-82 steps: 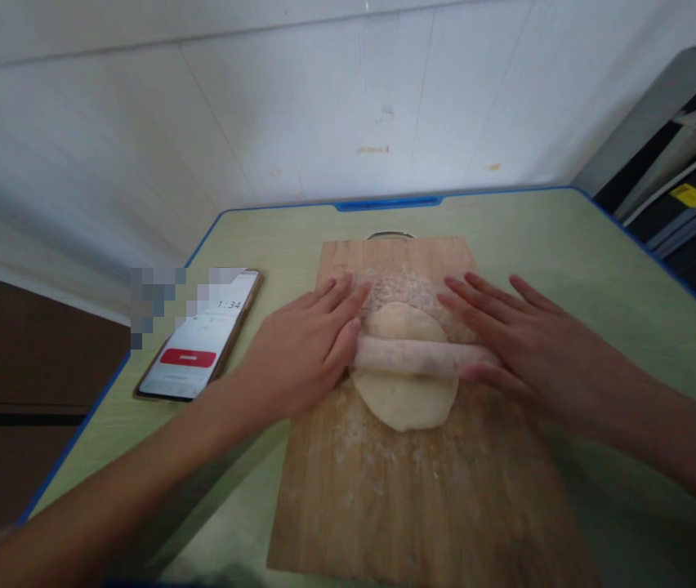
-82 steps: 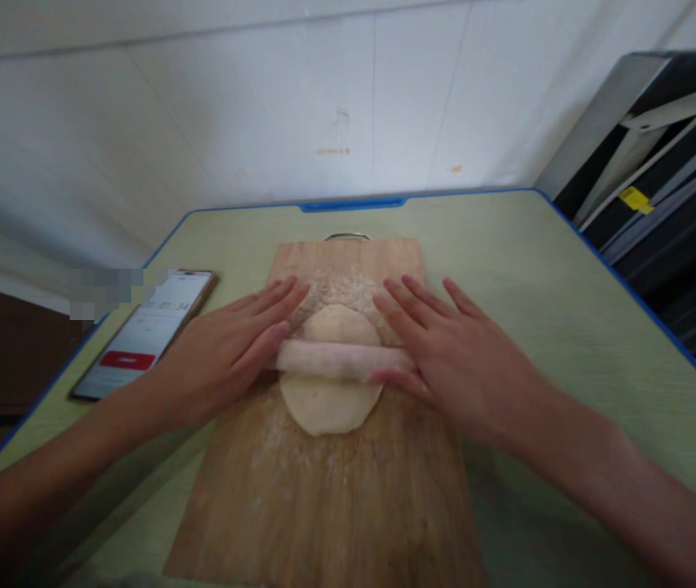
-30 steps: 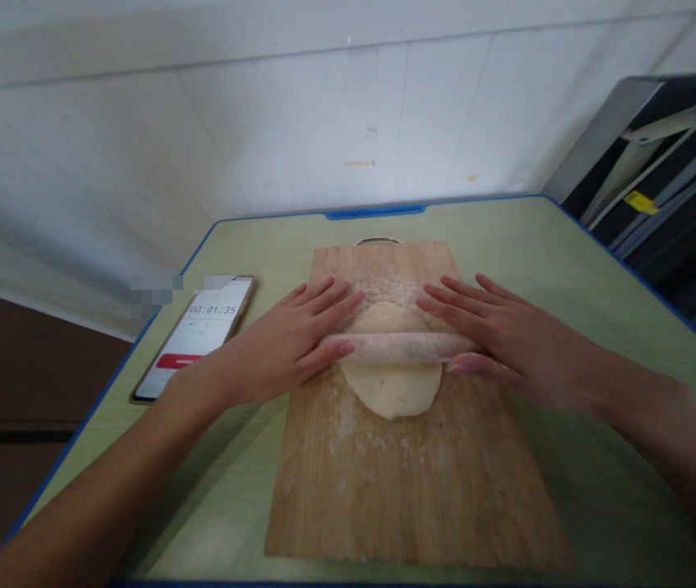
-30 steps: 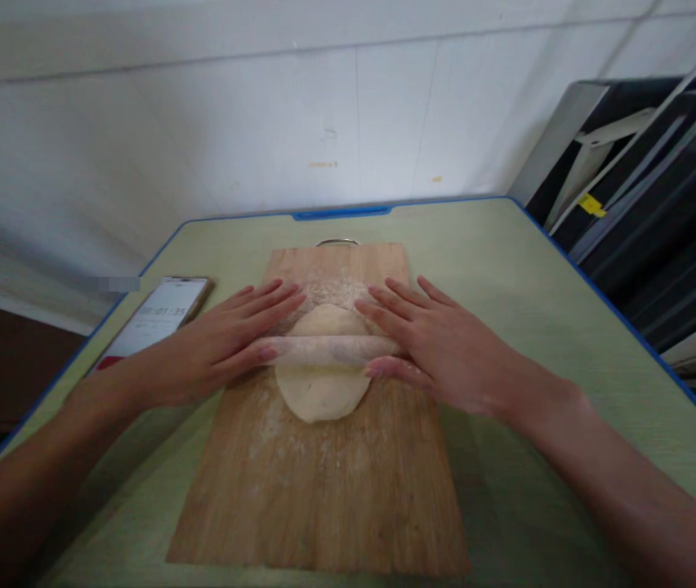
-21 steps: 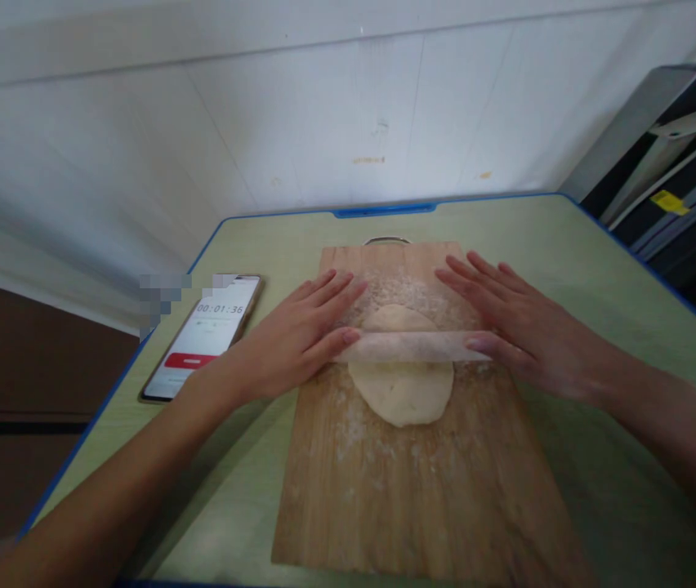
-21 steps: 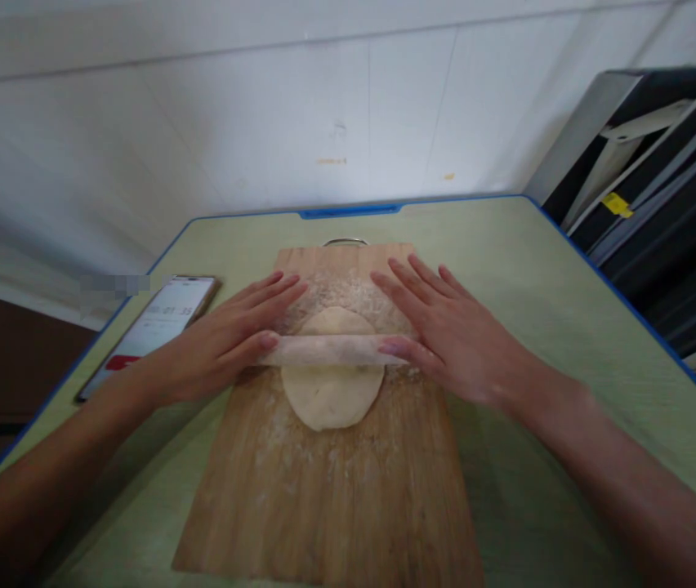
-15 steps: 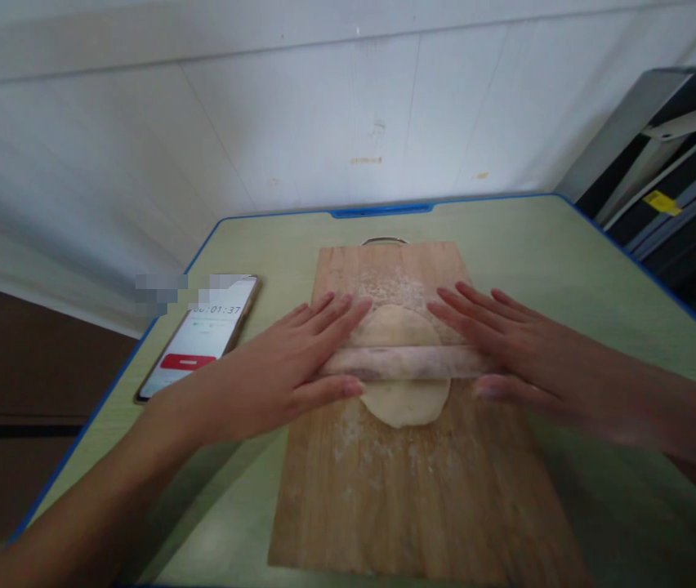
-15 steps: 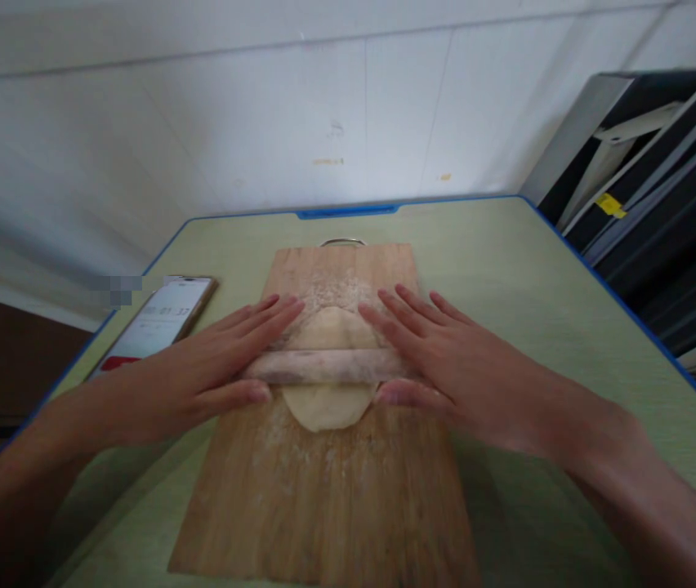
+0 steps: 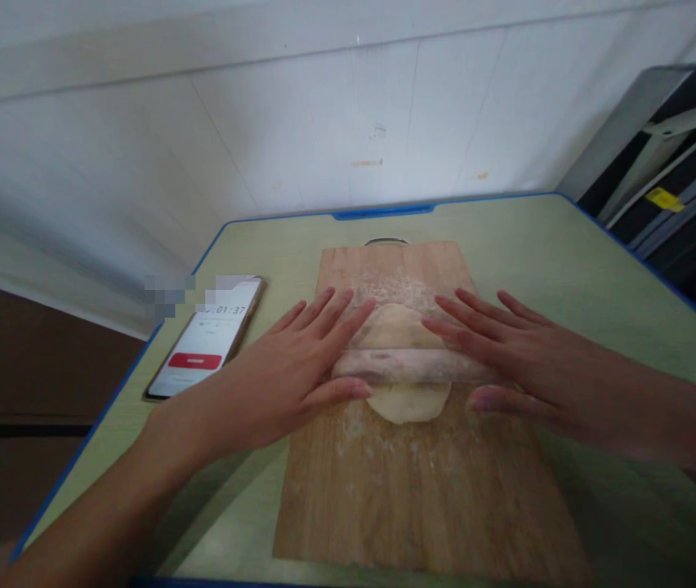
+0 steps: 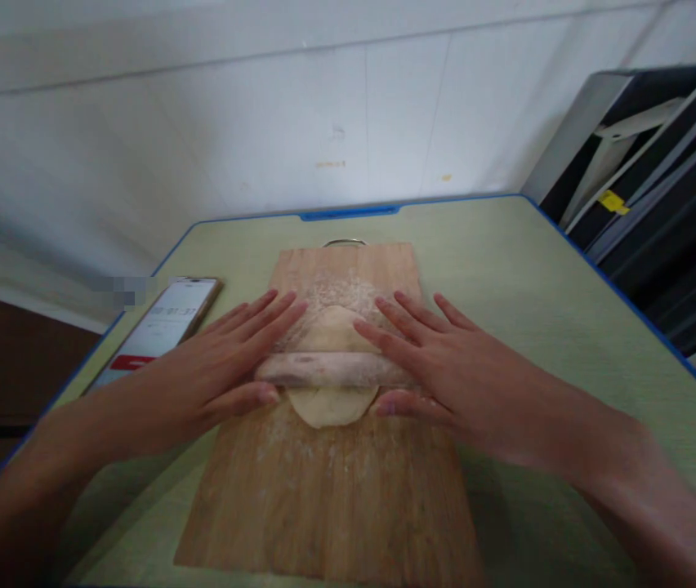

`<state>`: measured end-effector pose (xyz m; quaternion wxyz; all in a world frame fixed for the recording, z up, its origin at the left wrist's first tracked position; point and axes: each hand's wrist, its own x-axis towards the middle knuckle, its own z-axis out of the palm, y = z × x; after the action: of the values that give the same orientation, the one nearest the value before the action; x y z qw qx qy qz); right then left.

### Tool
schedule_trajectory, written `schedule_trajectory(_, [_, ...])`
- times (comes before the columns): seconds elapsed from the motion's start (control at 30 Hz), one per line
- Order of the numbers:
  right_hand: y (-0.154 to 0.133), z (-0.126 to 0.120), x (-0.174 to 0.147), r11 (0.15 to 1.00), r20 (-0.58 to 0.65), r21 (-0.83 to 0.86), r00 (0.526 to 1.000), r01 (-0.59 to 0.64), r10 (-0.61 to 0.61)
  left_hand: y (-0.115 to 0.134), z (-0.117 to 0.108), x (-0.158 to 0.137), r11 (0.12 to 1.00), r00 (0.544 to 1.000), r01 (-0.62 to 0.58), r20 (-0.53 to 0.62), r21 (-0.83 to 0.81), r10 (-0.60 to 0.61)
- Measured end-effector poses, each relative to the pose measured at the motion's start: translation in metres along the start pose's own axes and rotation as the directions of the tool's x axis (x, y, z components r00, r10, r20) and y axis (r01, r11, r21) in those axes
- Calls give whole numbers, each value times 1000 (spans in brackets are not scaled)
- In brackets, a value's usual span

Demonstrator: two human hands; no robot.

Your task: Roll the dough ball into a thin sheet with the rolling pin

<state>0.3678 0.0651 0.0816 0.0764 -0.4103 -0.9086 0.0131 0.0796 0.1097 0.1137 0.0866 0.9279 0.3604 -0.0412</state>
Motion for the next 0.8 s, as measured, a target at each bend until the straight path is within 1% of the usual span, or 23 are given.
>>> schedule_trajectory(0.07, [0, 2, 8, 995, -70, -20, 993, -97, 95, -2, 3, 6, 999, 996, 39, -82, 14, -38])
schedule_trajectory(0.1, [1, 4, 13, 987, -114, -28, 982, -157, 153, -4, 4, 11, 998, 990, 68, -123, 12, -66])
schedule_trajectory(0.13, [3, 6, 18, 977, -151, -34, 968, -209, 202, -7, 5, 15, 995, 984, 96, -153, 3, -94])
schedule_trajectory(0.17, [6, 7, 22, 971, -172, -40, 958, -237, 227, -10, 5, 18, 994, 981, 113, -160, -9, -113])
schedule_trajectory(0.2, [7, 8, 23, 971, -174, -46, 959, -236, 225, -12, 4, 19, 993, 985, 113, -132, -24, -116])
schedule_trajectory(0.23, [7, 9, 22, 977, -156, -53, 968, -209, 198, -13, 2, 18, 994, 991, 102, -81, -40, -105])
schedule_trajectory(0.3, [4, 9, 15, 993, -97, -63, 991, -103, 97, -10, -2, 11, 997, 998, 52, 35, -62, -50])
schedule_trajectory(0.33, [1, 8, 11, 996, -78, -68, 996, -57, 52, -7, -3, 6, 998, 997, 23, 76, -65, -19])
schedule_trajectory(0.37, [-2, 8, 8, 997, -69, -74, 997, -30, 25, -3, -4, 2, 998, 996, 1, 93, -59, 4])
schedule_trajectory(0.4, [-5, 8, 6, 996, -72, -80, 997, -25, 19, 0, -3, -1, 999, 996, -4, 85, -45, 8])
schedule_trajectory(0.43, [-6, 8, 6, 995, -86, -88, 996, -39, 31, 2, -2, -2, 1000, 999, 10, 52, -23, -9])
schedule_trajectory(0.53, [-4, 6, 17, 985, -143, -96, 981, -142, 128, 2, 2, 6, 994, 991, 108, -84, 27, -105])
schedule_trajectory(0.6, [-1, 5, 25, 979, -144, -71, 973, -191, 180, -1, 4, 14, 988, 979, 154, -136, 28, -148])
schedule_trajectory(0.63, [0, 4, 26, 979, -133, -56, 973, -197, 189, -3, 4, 15, 987, 980, 157, -124, 23, -153])
schedule_trajectory(0.7, [-2, 2, 22, 985, -107, -34, 981, -169, 164, -3, 2, 13, 990, 988, 143, -61, 15, -142])
schedule_trajectory(0.77, [-6, 0, 11, 994, -97, -36, 990, -104, 100, 1, 0, 6, 994, 994, 112, -1, 12, -112])
schedule_trajectory(0.8, [-9, 0, 6, 997, -90, -42, 994, -70, 66, 5, -1, 3, 995, 995, 99, 10, 14, -99])
